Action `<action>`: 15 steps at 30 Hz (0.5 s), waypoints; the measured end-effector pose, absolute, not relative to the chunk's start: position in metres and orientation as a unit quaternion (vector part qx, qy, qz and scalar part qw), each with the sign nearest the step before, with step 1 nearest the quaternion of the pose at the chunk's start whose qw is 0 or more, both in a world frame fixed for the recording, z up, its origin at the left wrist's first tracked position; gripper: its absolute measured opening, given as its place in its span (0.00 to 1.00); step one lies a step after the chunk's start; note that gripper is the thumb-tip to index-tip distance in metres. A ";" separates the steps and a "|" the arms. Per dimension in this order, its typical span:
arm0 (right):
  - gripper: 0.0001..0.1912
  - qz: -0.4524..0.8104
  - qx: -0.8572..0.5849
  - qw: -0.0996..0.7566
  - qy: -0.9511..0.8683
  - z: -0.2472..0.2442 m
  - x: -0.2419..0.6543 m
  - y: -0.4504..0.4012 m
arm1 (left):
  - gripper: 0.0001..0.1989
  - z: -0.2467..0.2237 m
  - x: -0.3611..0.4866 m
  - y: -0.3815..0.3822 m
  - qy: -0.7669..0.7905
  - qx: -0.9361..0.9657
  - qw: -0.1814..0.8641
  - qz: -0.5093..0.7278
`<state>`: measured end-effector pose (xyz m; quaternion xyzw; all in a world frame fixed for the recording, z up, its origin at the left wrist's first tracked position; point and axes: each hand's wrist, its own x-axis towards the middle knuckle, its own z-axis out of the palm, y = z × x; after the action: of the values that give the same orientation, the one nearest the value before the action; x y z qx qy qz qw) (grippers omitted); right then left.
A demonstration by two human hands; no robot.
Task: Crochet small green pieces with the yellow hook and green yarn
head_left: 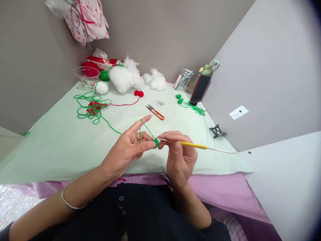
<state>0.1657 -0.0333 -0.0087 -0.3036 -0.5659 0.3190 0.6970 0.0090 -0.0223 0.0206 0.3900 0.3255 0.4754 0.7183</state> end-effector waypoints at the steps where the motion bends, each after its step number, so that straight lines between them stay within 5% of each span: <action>1: 0.10 0.315 -0.309 0.690 -0.574 -0.009 0.165 -0.033 | 0.51 0.021 0.009 -0.022 0.325 0.392 0.719 0.473; 15: 0.11 0.370 -0.322 0.678 -0.548 -0.005 0.172 -0.030 | 0.38 0.014 0.007 -0.024 0.346 0.435 0.661 0.504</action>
<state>0.1720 -0.0301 -0.0049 -0.3223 -0.5482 0.3696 0.6775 0.0067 -0.0237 0.0143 0.4353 0.3462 0.5038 0.6610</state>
